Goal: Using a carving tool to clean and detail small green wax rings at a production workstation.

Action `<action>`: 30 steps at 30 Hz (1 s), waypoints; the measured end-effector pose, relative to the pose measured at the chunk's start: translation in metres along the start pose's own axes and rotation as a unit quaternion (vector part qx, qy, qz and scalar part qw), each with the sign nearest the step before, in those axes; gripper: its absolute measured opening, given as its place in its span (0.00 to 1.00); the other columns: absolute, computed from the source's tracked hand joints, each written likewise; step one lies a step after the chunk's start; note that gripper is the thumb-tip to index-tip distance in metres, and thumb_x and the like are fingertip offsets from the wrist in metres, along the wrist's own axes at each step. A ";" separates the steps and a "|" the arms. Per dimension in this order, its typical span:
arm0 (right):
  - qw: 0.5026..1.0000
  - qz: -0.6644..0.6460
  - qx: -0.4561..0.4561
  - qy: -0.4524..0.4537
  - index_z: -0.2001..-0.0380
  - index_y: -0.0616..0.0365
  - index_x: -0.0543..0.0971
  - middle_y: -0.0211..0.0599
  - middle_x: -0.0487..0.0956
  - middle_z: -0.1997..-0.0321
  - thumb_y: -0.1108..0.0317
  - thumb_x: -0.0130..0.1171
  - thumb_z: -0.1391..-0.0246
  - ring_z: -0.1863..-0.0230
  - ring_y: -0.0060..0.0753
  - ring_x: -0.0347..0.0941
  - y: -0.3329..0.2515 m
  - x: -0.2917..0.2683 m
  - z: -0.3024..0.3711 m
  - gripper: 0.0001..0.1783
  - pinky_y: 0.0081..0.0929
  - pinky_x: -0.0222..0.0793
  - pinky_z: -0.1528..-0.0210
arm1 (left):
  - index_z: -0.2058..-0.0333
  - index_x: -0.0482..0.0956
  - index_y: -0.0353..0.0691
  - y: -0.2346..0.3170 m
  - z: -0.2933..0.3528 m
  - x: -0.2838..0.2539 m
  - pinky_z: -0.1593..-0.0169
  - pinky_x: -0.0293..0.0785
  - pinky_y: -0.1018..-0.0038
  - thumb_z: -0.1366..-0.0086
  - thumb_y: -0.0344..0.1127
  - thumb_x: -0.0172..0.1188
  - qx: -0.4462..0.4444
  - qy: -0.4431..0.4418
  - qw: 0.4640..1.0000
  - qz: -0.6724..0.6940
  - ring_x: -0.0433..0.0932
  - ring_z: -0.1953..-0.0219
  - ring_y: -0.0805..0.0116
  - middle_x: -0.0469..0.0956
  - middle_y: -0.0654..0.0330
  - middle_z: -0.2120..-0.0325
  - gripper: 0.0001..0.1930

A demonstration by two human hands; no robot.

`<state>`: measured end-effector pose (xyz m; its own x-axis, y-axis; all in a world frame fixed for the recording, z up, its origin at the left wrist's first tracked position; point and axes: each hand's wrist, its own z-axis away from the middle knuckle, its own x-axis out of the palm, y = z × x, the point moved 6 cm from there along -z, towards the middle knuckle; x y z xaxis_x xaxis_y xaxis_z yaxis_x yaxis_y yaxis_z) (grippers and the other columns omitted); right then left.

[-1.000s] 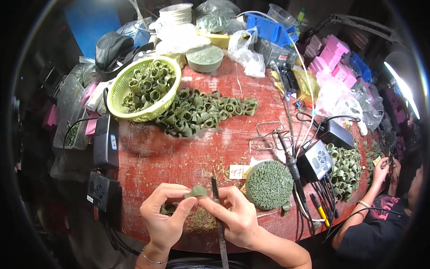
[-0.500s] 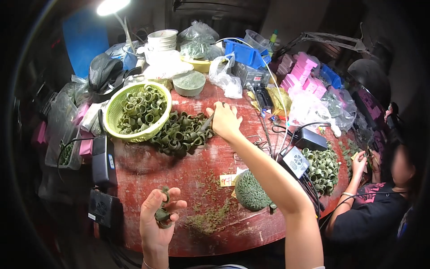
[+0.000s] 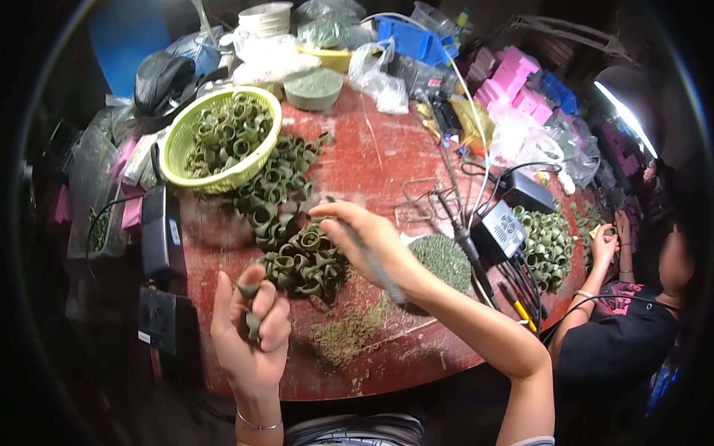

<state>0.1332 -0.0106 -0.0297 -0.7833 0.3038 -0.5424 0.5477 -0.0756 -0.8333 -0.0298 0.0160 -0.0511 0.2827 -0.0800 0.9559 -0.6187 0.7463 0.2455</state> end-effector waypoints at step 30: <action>0.948 0.195 -0.227 0.111 0.54 0.66 0.72 0.39 0.70 0.70 0.77 0.58 0.66 0.74 0.33 0.66 -0.055 -0.015 0.079 0.28 0.24 0.65 0.75 | 0.53 0.71 0.33 -0.034 0.005 0.008 0.75 0.74 0.84 0.47 0.23 0.60 -0.085 0.009 0.907 -0.413 0.76 0.73 0.77 0.78 0.58 0.72 0.20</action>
<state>0.0915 -0.0864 0.0154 -0.4412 0.5322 -0.7226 0.8926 0.1771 -0.4146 -0.0102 -0.0134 -0.0510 0.6111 -0.6481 0.4544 -0.0689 0.5284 0.8462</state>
